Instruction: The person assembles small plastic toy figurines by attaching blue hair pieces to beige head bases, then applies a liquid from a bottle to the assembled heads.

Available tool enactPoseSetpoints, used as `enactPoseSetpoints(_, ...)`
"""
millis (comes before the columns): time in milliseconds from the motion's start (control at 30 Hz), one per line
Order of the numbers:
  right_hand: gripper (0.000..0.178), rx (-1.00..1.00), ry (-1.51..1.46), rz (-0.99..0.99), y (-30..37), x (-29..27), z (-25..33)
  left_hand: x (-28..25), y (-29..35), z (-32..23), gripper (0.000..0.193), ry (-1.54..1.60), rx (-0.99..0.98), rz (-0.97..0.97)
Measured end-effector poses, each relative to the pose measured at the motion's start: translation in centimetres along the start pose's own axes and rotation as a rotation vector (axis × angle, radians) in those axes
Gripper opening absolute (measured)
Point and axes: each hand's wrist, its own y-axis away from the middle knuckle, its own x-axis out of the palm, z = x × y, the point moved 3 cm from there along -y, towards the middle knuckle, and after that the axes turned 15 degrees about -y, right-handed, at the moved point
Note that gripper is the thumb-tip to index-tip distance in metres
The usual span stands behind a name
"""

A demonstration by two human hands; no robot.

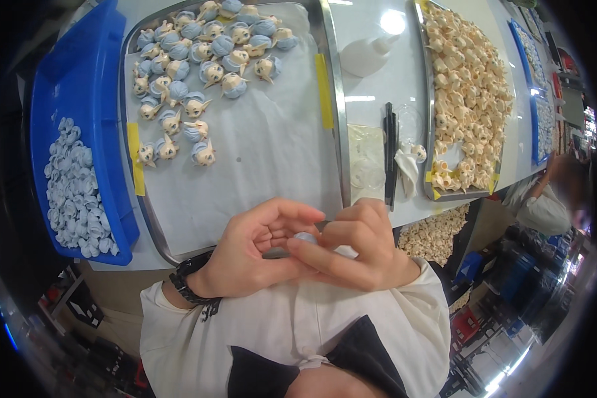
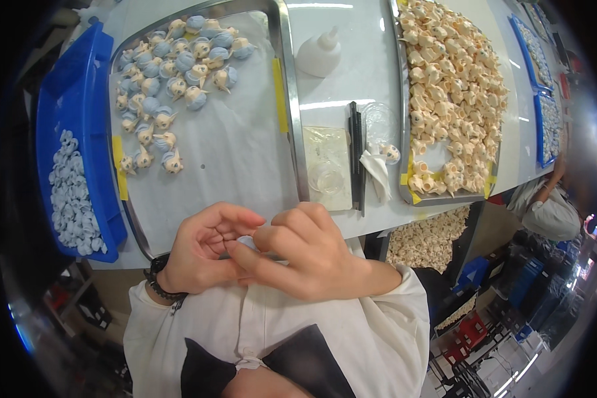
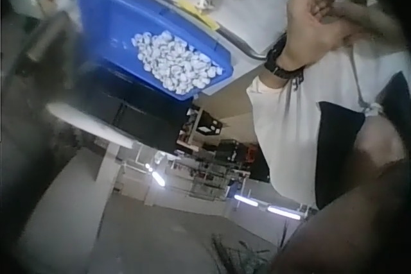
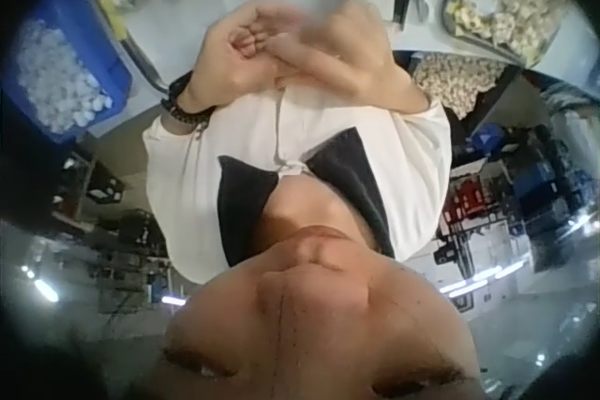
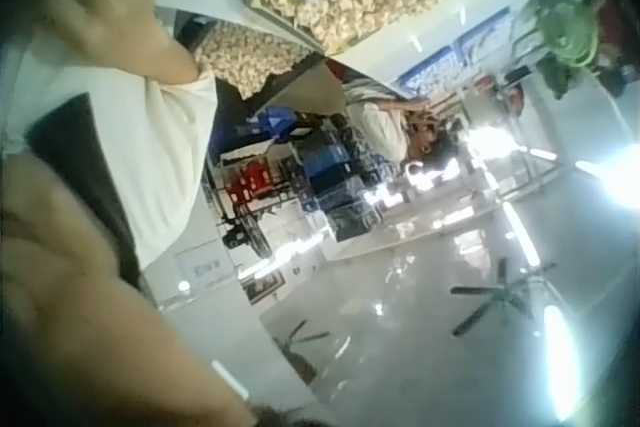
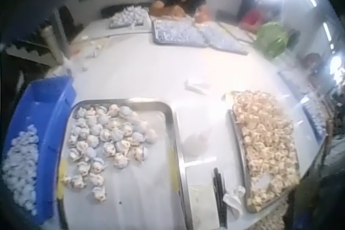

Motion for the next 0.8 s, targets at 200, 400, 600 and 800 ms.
enactPoseSetpoints(200, 0.044, 0.506, 0.071, -0.646, 4.9, -9.4, -2.2, -5.1, 1.6, -0.1, 0.040, -0.301, 0.237, -0.434)
enactPoseSetpoints(400, 0.032, 0.801, 0.822, -0.269, 11.7, -13.2, -8.2, -7.7, 3.4, -0.9, 0.042, -0.903, 0.273, -0.976)
enactPoseSetpoints(600, 0.021, 0.811, 0.798, -0.359, 10.7, -12.6, -8.4, -8.2, 2.9, -1.0, 0.033, -1.802, 0.277, -0.915)
enactPoseSetpoints(800, 0.013, 0.741, 0.783, -0.460, 11.0, -12.6, -8.4, -8.2, 2.8, -1.6, 0.047, -1.830, 0.257, -1.011)
